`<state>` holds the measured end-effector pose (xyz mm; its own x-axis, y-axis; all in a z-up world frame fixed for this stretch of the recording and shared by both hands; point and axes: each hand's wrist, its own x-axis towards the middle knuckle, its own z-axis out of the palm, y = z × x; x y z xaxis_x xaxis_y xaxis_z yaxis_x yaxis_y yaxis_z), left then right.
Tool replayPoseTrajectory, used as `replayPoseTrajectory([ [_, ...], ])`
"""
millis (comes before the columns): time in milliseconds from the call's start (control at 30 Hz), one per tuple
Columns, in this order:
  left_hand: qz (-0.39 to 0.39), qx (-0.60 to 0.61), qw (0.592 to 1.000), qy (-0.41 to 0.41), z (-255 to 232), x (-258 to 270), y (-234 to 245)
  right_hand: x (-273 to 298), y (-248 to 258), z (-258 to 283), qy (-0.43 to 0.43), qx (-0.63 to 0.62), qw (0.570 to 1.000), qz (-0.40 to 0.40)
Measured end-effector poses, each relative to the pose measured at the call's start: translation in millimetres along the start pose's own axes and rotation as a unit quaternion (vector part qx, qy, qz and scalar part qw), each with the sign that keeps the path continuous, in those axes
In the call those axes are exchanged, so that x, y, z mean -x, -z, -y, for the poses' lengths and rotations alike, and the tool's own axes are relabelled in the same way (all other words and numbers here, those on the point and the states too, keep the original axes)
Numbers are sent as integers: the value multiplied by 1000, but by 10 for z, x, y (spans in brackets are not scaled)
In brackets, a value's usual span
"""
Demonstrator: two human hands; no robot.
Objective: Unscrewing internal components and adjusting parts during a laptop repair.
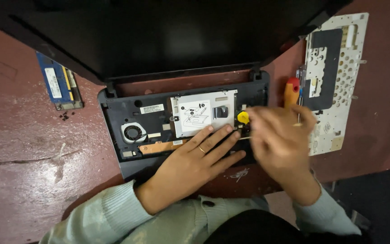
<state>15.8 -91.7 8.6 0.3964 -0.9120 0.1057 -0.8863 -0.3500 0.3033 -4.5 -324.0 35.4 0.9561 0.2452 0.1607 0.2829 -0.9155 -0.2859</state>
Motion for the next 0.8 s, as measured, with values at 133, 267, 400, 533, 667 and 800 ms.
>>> replayPoseTrajectory([
  [133,17,0,1000,-5,-1,12,7,182,197,-353,-65,4,990,-126],
  [267,38,-3,999,-18,30,-26,44,504,293,-725,-161,58,980,-98],
  [400,15,75,997,-1,30,-100,122,708,278,-760,-248,57,964,-81],
  [533,23,50,998,-9,10,-124,116,744,248,-789,-248,35,961,-116],
  [667,37,27,999,-5,-5,-147,126,671,266,-844,-238,24,965,-108],
  [800,23,21,999,8,-22,-160,132,703,242,-970,-195,55,976,-81],
])
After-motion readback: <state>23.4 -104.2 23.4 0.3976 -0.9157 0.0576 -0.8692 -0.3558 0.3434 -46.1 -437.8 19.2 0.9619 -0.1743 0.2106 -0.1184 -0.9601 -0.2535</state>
